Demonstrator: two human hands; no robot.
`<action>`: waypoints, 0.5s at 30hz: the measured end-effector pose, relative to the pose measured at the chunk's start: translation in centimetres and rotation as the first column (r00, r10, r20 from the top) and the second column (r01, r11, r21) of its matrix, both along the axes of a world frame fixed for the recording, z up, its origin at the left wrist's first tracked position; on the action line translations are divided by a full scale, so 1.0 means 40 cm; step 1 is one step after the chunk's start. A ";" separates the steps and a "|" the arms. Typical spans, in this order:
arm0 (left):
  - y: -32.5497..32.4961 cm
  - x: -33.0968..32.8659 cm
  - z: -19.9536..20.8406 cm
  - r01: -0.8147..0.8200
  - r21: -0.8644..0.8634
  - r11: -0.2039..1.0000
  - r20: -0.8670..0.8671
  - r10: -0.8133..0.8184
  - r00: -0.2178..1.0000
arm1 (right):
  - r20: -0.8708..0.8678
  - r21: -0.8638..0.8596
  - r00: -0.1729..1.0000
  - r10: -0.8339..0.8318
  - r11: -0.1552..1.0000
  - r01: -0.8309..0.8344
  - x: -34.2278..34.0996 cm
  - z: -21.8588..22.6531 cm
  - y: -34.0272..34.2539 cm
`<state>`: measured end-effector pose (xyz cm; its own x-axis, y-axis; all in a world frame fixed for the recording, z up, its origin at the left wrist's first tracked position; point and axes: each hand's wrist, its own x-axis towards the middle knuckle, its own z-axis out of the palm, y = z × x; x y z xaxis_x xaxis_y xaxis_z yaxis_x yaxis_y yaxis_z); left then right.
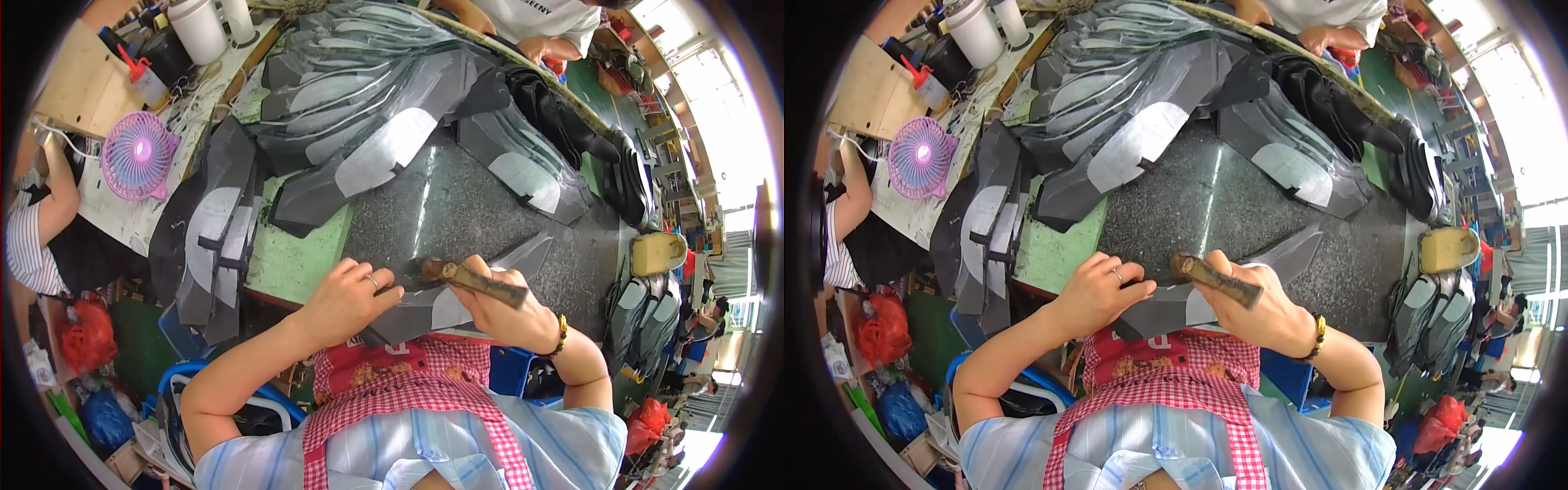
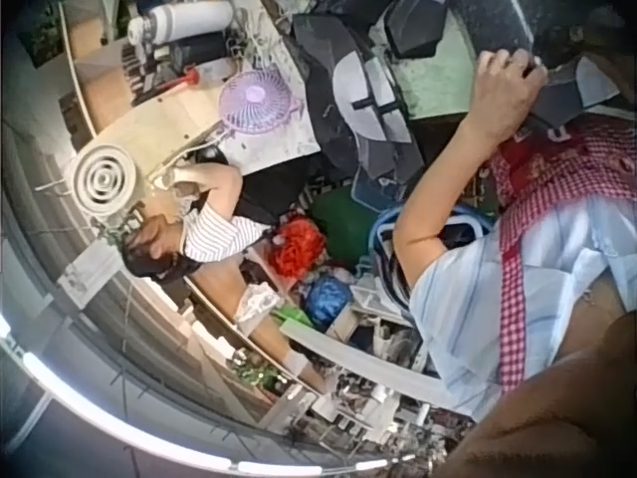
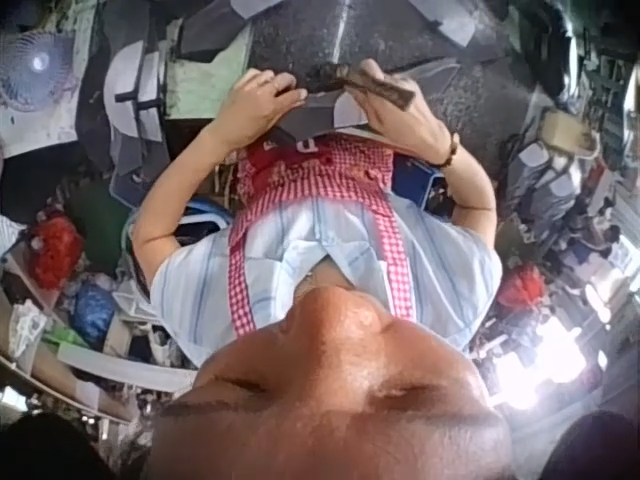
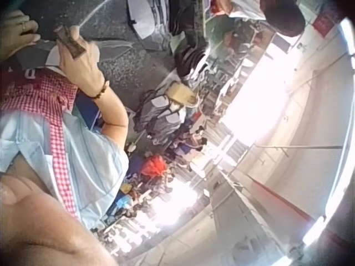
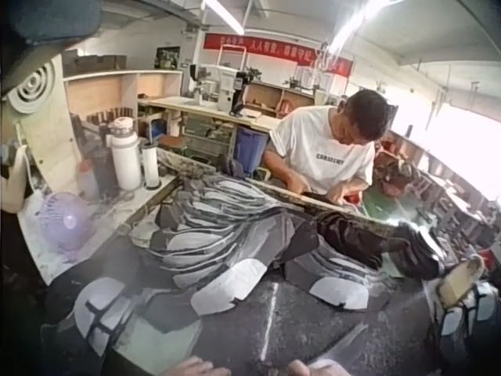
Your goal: Using a hammer to flatten and bond various components of a shoe upper on a workbench.
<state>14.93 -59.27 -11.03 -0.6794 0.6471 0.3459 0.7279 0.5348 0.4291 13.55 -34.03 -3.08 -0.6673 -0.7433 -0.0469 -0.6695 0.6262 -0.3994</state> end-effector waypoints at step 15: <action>0.014 0.089 -0.030 -0.267 0.165 0.949 -0.102 0.286 0.953 | 0.111 -0.044 0.994 0.015 0.999 -0.010 -0.002 -0.005 -0.040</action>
<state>18.50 -58.72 -12.23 -0.7707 0.3752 0.5151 0.6122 0.6600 0.4353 13.47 -35.64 -3.28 -0.6505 -0.7544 -0.0880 -0.6267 0.5986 -0.4988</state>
